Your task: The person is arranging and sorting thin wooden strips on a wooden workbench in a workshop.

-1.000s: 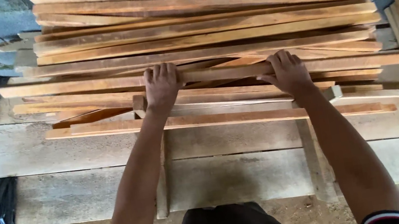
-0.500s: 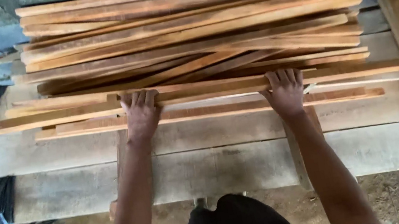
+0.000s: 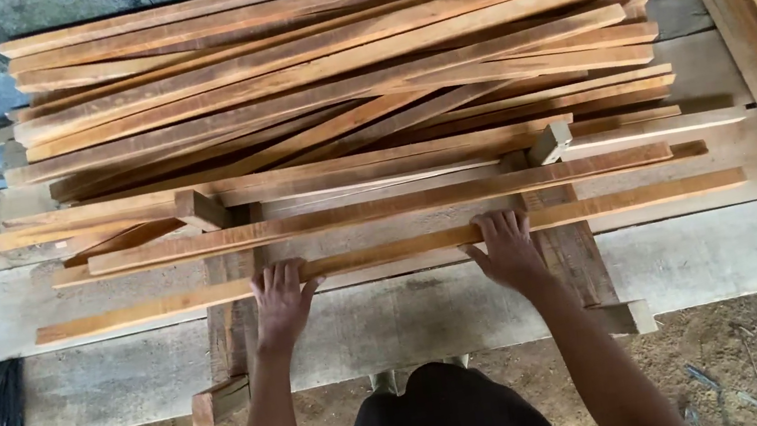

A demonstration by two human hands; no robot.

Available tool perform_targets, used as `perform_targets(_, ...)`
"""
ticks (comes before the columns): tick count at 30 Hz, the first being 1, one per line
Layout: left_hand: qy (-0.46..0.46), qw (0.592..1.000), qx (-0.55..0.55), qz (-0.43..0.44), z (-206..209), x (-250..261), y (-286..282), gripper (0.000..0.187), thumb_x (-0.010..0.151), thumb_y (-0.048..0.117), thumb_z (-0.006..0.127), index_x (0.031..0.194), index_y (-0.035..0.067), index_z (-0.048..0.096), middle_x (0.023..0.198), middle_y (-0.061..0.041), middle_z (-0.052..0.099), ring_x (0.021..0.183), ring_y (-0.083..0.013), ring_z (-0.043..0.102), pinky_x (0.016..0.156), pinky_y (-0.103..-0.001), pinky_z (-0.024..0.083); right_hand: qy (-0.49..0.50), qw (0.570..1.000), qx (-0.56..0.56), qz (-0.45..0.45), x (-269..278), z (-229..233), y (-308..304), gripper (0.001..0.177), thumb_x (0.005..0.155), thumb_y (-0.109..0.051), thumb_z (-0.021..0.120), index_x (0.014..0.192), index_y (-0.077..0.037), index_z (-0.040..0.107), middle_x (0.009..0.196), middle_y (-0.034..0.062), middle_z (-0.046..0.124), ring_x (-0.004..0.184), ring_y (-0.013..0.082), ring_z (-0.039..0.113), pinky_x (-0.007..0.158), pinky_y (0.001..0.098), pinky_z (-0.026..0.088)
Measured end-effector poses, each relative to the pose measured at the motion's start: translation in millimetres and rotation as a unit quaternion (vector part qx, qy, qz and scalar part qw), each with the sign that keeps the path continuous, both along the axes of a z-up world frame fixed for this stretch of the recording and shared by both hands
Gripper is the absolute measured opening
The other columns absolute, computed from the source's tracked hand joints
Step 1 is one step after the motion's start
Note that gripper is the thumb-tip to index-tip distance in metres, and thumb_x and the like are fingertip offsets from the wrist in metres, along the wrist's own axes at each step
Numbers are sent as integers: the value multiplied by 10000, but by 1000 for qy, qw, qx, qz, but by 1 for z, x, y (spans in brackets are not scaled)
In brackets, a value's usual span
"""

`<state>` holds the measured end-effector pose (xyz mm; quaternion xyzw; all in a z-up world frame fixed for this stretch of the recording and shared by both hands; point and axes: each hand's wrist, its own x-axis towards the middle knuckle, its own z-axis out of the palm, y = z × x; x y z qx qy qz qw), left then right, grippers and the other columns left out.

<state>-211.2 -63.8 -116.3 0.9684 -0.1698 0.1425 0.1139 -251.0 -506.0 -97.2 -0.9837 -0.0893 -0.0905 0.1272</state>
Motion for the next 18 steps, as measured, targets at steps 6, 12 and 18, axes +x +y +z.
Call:
perform_targets(6, -7, 999, -42, 0, 9, 0, -3, 468, 940, 505, 649, 1204, 120, 612, 1092, -99, 638, 1140, -309, 620, 1136, -512, 394, -100, 992, -77, -10, -3, 11, 24, 520, 883, -492, 724, 1236, -132, 594, 1096, 85, 580, 1083, 272, 567, 1100, 492, 353)
perform_targets(12, 17, 1000, 10, 15, -45, 12, 5, 537, 913, 618, 582, 1218, 176, 583, 1085, -53, 608, 1134, -270, 610, 1176, -507, 357, -35, 991, -130, -22, 4, -36, 25, 574, 811, -459, 793, 1244, -158, 566, 1101, 63, 619, 1083, 261, 611, 1068, 493, 385)
perform_targets(18, 46, 999, -8, 14, -44, 12, 3, 543, 885, 538, 669, 1275, 180, 548, 1158, -75, 583, 1217, -294, 572, 1202, -528, 320, -26, 992, -118, -25, 3, -30, 29, 614, 796, -460, 809, 1269, -152, 565, 1112, 71, 618, 1105, 271, 606, 1085, 503, 380)
